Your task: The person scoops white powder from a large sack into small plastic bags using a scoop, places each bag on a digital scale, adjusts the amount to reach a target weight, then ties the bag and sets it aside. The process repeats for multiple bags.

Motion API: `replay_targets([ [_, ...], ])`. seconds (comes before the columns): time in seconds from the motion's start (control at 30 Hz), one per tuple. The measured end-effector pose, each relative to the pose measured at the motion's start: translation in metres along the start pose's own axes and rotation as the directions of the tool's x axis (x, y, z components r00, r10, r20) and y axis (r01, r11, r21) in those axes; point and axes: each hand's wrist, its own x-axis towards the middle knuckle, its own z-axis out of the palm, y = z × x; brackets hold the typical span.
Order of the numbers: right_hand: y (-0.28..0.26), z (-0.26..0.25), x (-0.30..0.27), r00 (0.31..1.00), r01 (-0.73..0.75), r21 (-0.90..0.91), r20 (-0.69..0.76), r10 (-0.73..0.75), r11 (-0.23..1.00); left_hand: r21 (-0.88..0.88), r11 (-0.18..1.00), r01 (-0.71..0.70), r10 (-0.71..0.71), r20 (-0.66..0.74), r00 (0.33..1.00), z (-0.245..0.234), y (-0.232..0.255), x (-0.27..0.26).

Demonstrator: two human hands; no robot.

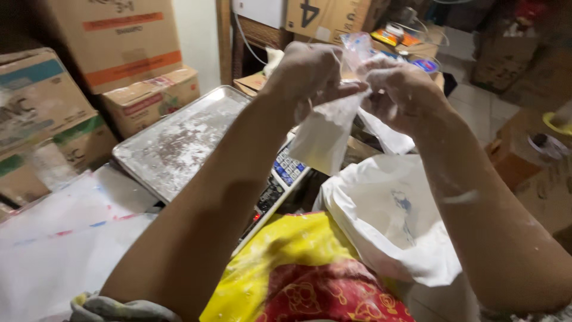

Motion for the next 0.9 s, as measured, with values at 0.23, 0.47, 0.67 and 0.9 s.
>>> replay_targets([
  [0.23,0.022,0.091,0.078,0.983,0.023,0.256,0.172,-0.069,0.967,-0.163,0.987,-0.014,0.005,-0.058,0.998,-0.084,0.065,-0.003],
  [0.47,0.063,0.147,0.136,0.998,0.000,0.053,0.067,-0.004,0.999,0.078,0.996,0.053,-0.031,-0.253,0.967,-0.138,0.084,-0.013],
  [0.67,0.120,0.167,0.142,0.988,-0.147,-0.059,0.044,0.150,0.987,0.047,0.981,0.186,-0.144,-0.462,0.875,-0.181,0.047,-0.025],
  [0.9,0.118,0.182,0.128,0.986,-0.164,-0.232,-0.025,0.163,0.959,0.185,0.969,0.161,-0.064,-0.441,0.895,-0.200,0.038,-0.035],
])
